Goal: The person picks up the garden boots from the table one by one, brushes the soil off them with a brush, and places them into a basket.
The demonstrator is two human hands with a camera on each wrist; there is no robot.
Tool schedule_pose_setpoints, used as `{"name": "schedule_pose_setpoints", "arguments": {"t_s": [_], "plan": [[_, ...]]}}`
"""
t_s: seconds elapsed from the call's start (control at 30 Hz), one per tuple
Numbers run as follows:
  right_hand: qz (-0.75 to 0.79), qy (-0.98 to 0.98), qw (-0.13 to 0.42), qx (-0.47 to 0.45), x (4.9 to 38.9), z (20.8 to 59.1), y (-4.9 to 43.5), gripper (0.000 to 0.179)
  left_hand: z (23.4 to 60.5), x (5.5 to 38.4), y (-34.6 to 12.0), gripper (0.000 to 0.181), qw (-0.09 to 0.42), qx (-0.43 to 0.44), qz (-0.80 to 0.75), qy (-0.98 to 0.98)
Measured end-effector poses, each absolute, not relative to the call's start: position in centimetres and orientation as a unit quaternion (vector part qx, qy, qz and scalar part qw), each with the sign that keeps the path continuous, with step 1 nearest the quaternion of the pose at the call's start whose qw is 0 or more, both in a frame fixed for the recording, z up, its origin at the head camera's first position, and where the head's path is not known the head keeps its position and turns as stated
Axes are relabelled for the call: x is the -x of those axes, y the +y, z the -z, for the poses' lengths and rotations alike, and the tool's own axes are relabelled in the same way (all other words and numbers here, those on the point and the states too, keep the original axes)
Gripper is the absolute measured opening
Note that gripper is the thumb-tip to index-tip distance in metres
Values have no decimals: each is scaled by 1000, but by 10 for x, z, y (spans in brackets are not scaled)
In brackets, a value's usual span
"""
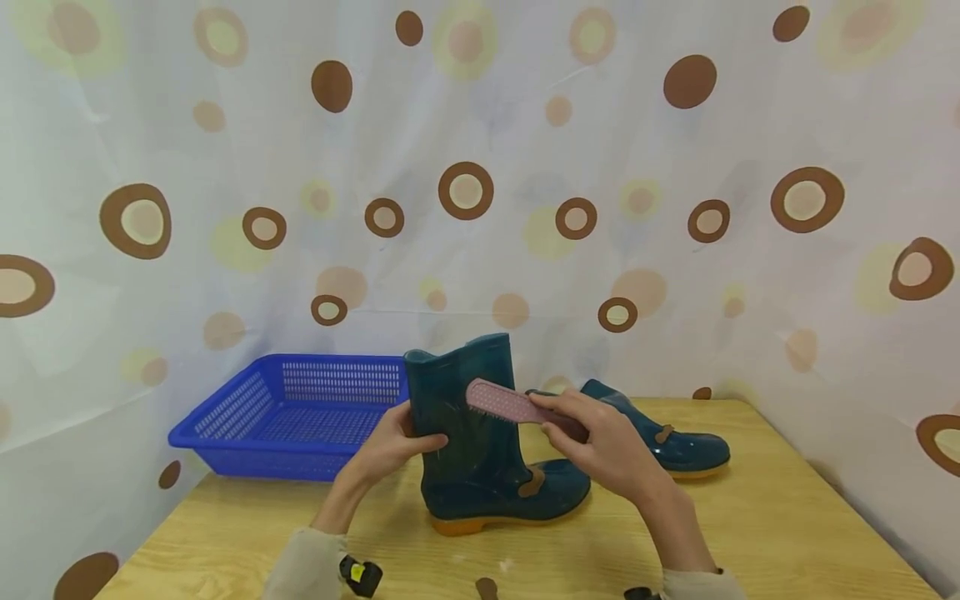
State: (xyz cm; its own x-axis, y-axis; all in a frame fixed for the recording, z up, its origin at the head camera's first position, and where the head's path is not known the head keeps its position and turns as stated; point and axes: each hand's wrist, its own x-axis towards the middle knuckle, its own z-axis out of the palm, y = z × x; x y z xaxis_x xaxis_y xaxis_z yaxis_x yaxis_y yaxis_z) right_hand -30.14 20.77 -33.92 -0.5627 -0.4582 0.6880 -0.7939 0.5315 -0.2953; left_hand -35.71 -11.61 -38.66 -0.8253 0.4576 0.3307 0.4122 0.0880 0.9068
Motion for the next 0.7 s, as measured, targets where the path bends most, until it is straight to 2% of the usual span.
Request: {"name": "schedule_pose_setpoints", "arguments": {"t_s": [0.7], "plan": [[-282,-878,256,-290,286,350,222,34,389,356,-116,61,4,-283,-608,742]]}}
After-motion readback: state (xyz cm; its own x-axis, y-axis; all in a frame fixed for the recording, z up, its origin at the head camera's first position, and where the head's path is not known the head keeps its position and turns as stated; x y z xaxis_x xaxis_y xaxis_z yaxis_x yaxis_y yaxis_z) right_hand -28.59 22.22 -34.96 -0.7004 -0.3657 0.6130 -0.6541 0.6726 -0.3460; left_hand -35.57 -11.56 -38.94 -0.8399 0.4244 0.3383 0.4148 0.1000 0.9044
